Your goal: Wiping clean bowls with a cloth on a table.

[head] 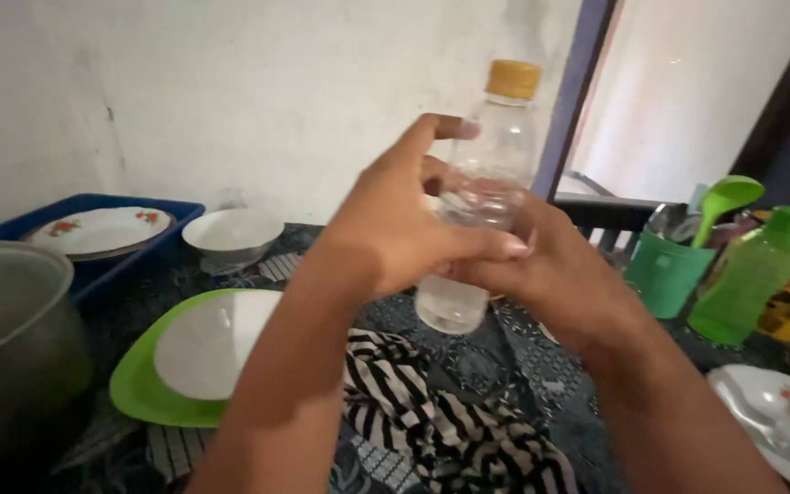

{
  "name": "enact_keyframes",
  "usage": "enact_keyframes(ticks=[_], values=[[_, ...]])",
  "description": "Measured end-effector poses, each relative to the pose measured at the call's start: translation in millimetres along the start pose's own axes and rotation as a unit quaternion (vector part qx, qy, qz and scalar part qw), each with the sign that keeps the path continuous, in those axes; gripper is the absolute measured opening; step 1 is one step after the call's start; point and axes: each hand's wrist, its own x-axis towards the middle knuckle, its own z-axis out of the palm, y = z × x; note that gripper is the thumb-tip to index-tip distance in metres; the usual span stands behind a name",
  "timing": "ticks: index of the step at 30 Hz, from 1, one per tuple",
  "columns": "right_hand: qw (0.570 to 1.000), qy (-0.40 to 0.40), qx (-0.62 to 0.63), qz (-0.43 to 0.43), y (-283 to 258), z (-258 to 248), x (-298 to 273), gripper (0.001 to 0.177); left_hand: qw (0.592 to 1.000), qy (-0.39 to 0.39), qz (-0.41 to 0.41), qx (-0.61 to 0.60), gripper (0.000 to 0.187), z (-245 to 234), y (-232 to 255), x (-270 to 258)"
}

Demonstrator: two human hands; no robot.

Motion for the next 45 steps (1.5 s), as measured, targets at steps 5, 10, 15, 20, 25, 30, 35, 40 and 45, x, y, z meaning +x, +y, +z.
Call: enact_keyframes(ticks=[5, 10, 15, 20, 25, 30, 35, 40, 45], values=[[0.995, 0.056, -0.008, 0.081, -9, 2, -1, 0.065, 0.994, 0.007, 0.048, 0.095, 0.1, -9, 7, -2], [0.996, 0.008, -0.01, 0.089, 10, -14, -3, 0.062, 0.992, 0.009, 0.111, -0.055, 0.062, -25, -7, -4], [0.986, -0.149, 0.029, 0.064, 12, -14, -5, 0.072, 0.979, -0.074, 0.159, -0.104, 0.048, -26, -14, -5], [0.983, -0.148, -0.008, 0.104, -1, -5, -8, 0.079, 0.958, -0.141, 0.148, -0.199, 0.049, -23, -12, -7], [0.978, -0.206, 0.028, 0.029, 11, -7, -5, 0.073, 0.966, -0.146, 0.12, -0.179, 0.05, -20, -18, -4], [0.99, -0.131, 0.017, 0.048, 8, 1, -4, 0.072, 0.971, -0.097, 0.017, -0.219, 0.049, -11, -10, -6], [0.996, -0.06, -0.019, 0.061, 7, 9, -2, 0.067, 0.977, -0.02, 0.156, -0.147, 0.049, -8, -21, 4], [0.996, -0.005, -0.004, 0.089, 13, 15, 1, 0.064, 0.992, 0.083, 0.049, -0.083, 0.047, 1, 0, 3], [0.993, 0.008, -0.004, 0.114, 23, 13, 3, 0.065, 0.974, 0.222, 0.023, -0.022, 0.056, 15, 7, 0]])
